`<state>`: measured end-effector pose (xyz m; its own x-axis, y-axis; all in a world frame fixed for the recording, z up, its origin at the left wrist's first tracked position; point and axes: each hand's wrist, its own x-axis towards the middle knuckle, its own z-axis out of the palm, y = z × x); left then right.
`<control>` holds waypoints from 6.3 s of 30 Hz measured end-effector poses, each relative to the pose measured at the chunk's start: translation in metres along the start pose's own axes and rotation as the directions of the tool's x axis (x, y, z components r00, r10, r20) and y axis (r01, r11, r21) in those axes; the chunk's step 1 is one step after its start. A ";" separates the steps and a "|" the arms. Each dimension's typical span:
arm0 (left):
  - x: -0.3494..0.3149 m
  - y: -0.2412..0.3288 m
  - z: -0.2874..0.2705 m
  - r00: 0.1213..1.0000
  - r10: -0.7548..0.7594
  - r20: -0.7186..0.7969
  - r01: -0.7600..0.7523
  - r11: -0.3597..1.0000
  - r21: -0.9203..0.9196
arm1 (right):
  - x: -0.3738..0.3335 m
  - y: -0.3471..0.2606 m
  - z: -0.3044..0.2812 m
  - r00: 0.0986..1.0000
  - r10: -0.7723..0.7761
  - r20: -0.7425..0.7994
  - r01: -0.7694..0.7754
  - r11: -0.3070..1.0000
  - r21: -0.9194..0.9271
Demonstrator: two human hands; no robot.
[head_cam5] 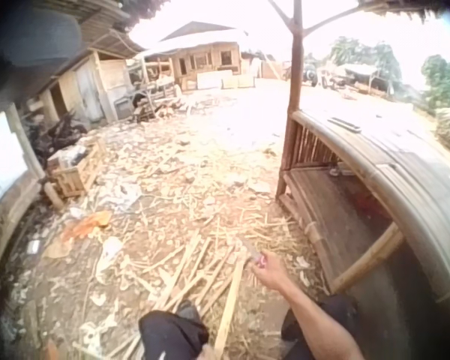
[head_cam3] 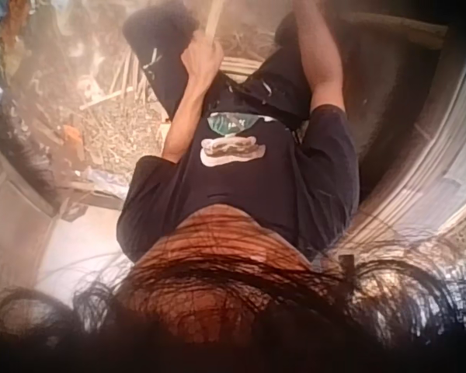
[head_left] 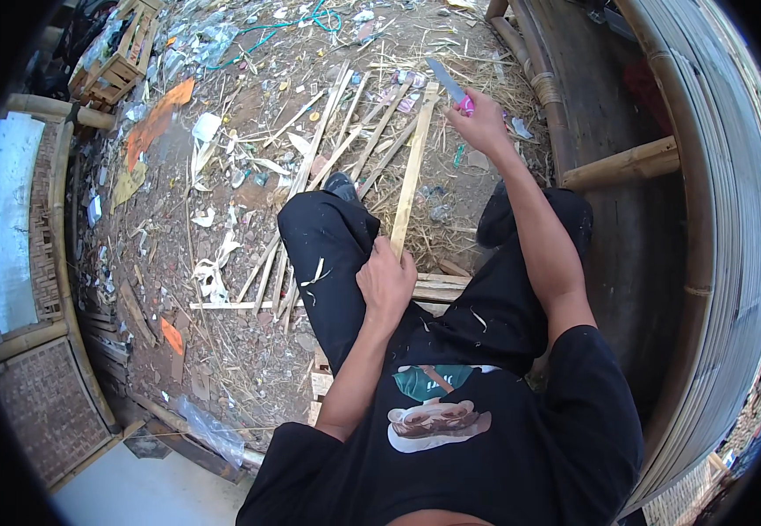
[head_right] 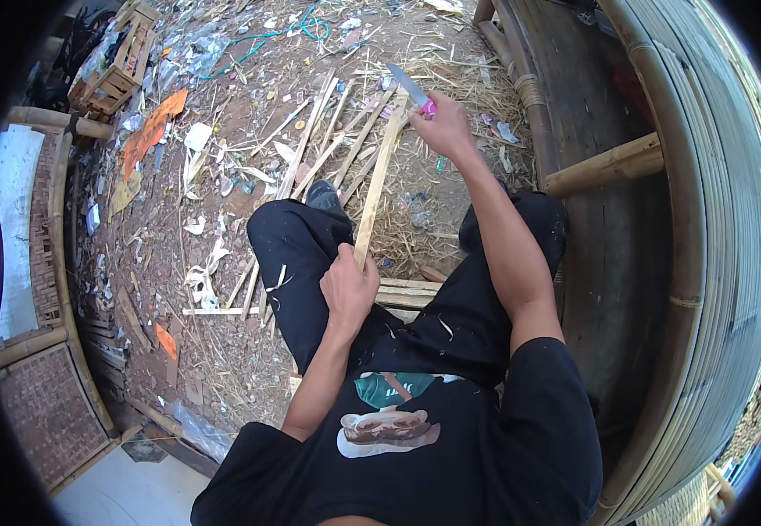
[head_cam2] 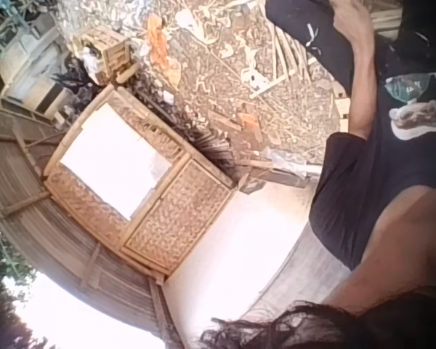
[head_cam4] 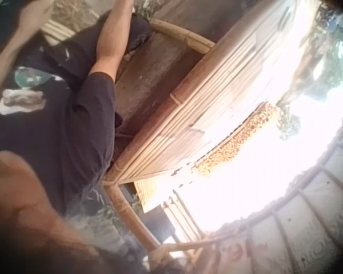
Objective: The person whittles a bamboo stick with a small knife while sitting on a low wooden bench.
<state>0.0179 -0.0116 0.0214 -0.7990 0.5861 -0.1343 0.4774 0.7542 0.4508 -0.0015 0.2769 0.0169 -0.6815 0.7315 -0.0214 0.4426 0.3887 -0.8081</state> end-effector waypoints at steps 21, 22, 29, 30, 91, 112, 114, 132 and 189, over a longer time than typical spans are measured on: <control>0.007 -0.019 -0.003 0.977 -0.066 0.201 0.186 0.724 -0.664 | 0.006 0.018 0.008 0.996 0.041 -0.077 -0.054 0.984 -0.168; 0.010 -0.023 0.000 0.941 -0.024 0.338 0.295 0.547 -0.783 | 0.011 0.025 0.013 0.996 0.020 -0.090 -0.037 0.981 -0.188; 0.012 -0.012 -0.006 0.831 0.083 0.550 0.445 0.493 -0.747 | 0.027 0.041 0.031 0.988 0.093 -0.123 -0.116 0.975 -0.188; 0.012 -0.013 -0.006 0.831 0.079 0.550 0.448 0.491 -0.747 | 0.026 0.034 0.034 0.989 0.094 -0.118 -0.115 0.975 -0.189; 0.011 -0.032 0.030 0.839 0.088 0.536 0.390 0.589 -0.708 | 0.001 0.047 0.071 0.996 0.085 -0.009 -0.084 0.947 -0.311; 0.009 -0.010 0.005 0.714 0.285 0.639 0.573 0.285 -0.768 | 0.021 0.051 0.043 0.962 -0.025 -0.272 -0.097 0.900 -0.424; 0.009 -0.010 0.007 0.721 0.294 0.627 0.556 0.295 -0.777 | 0.028 0.056 0.043 0.955 -0.041 -0.292 -0.103 0.882 -0.459; 0.020 -0.023 0.009 0.750 0.160 0.641 0.553 0.379 -0.742 | -0.044 0.066 0.073 0.853 -0.521 0.036 0.429 0.659 -0.618; 0.030 -0.023 0.014 0.894 -0.066 0.444 0.265 0.875 -0.405 | -0.035 0.071 0.110 0.972 -0.014 0.233 -0.045 0.968 0.246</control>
<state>-0.0118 -0.0069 -0.0053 -0.5833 0.6056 -0.5413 0.0577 0.6957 0.7160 -0.0106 0.2176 -0.1050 -0.8046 0.5755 -0.1463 0.3158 0.2061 -0.9262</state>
